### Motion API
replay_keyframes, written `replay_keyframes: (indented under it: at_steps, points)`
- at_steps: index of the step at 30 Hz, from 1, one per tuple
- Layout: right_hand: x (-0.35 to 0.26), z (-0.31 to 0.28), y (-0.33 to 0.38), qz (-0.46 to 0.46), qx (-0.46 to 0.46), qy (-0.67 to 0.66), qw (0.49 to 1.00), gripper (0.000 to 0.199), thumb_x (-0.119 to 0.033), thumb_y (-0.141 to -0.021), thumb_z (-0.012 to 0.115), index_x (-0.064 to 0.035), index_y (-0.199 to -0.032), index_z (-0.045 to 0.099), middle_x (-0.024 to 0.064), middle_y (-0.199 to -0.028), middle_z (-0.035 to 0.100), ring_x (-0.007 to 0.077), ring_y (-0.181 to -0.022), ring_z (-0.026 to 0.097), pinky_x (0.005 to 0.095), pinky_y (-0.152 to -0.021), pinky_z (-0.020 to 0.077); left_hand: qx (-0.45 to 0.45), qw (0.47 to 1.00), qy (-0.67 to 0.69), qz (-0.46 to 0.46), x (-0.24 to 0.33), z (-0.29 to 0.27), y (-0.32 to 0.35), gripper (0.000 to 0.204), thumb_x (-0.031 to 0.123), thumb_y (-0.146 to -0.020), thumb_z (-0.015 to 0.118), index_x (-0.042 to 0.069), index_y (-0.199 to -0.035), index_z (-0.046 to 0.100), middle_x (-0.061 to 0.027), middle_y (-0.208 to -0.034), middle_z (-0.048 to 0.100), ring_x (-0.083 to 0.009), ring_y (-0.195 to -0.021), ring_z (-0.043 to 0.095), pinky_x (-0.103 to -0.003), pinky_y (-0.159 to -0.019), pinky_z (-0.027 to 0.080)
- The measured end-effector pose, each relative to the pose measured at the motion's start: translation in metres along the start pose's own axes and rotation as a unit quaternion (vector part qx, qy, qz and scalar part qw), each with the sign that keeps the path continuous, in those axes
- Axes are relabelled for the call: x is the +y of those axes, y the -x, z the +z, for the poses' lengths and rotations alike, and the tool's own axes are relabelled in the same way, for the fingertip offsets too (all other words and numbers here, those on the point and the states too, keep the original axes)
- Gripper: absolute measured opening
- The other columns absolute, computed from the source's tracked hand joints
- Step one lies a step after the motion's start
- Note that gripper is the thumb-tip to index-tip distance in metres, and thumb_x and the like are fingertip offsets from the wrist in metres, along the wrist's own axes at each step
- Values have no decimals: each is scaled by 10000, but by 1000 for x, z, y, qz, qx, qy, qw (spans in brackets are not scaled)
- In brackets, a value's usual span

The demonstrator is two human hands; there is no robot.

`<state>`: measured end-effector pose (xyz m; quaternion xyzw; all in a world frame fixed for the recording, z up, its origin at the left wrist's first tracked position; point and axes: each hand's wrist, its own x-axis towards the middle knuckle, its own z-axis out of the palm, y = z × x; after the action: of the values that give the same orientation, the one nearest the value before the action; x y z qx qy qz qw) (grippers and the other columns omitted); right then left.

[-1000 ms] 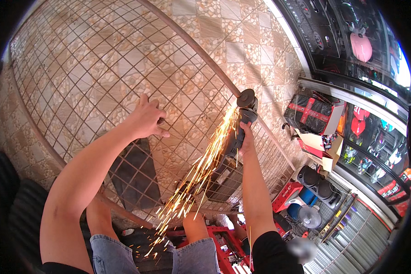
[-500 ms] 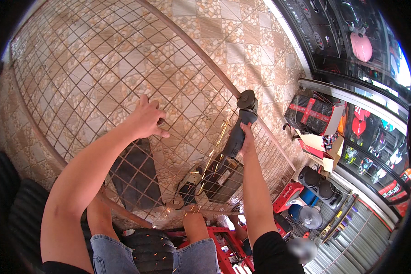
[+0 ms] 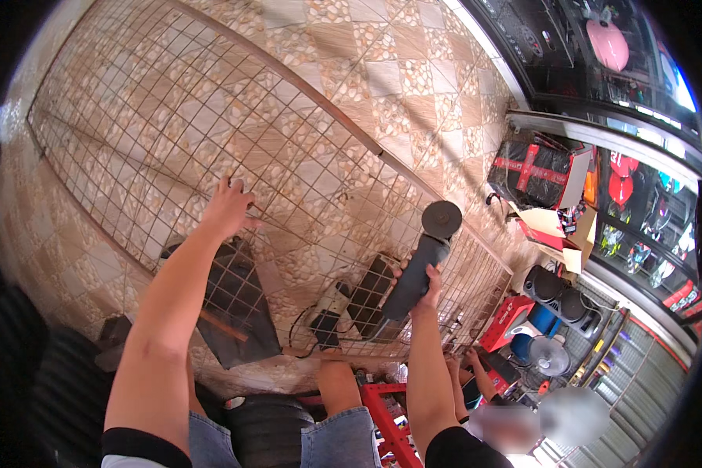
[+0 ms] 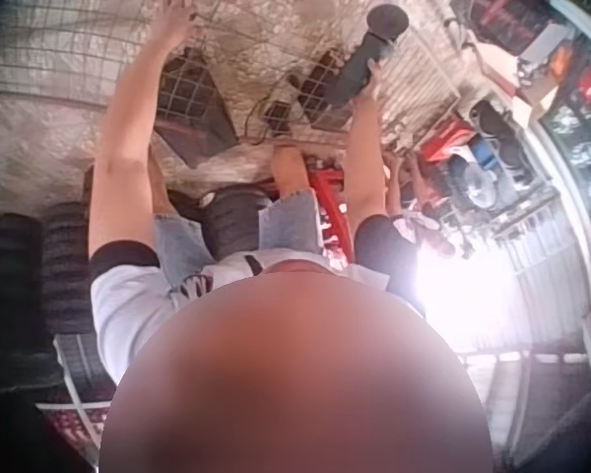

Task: The person uses an angle grinder to cut a metal grid frame, then positions the grid upright and uses a metal bar to bend and align its edges. A coworker assists by holding the grid steady during the bending process.

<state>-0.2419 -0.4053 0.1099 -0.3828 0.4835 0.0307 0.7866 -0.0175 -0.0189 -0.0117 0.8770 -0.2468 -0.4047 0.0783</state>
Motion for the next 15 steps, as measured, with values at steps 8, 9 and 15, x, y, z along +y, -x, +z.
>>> replay_keyframes:
  at_steps: [8,9,15]
  points:
    - [14,-51,76,-4,21,-115,993,610,-459,-845,733,-52,-1255,537,106,-978,596,258,-882,595,403,-713,547,195,981,-20,-7,58,16,33,541,426,-892,753,65,-1284,655,-207,-1433,491,-437,-1394,397,-538,-1164,353]
    - [22,-54,78,-4,18,-143,990,597,-463,-861,723,-51,-1251,537,107,-1002,596,253,-900,596,404,-733,558,166,984,69,9,84,19,58,512,414,-921,716,38,-1263,654,-223,-1386,528,-439,-1349,440,-521,-1143,373]
    - [64,-58,100,2,79,-194,978,593,-450,-852,709,-84,-1280,525,120,-1003,610,289,-901,612,445,-741,570,-91,919,371,103,266,48,223,567,312,-950,683,8,-1395,507,-227,-1209,663,-403,-1193,599,-527,-1012,460]
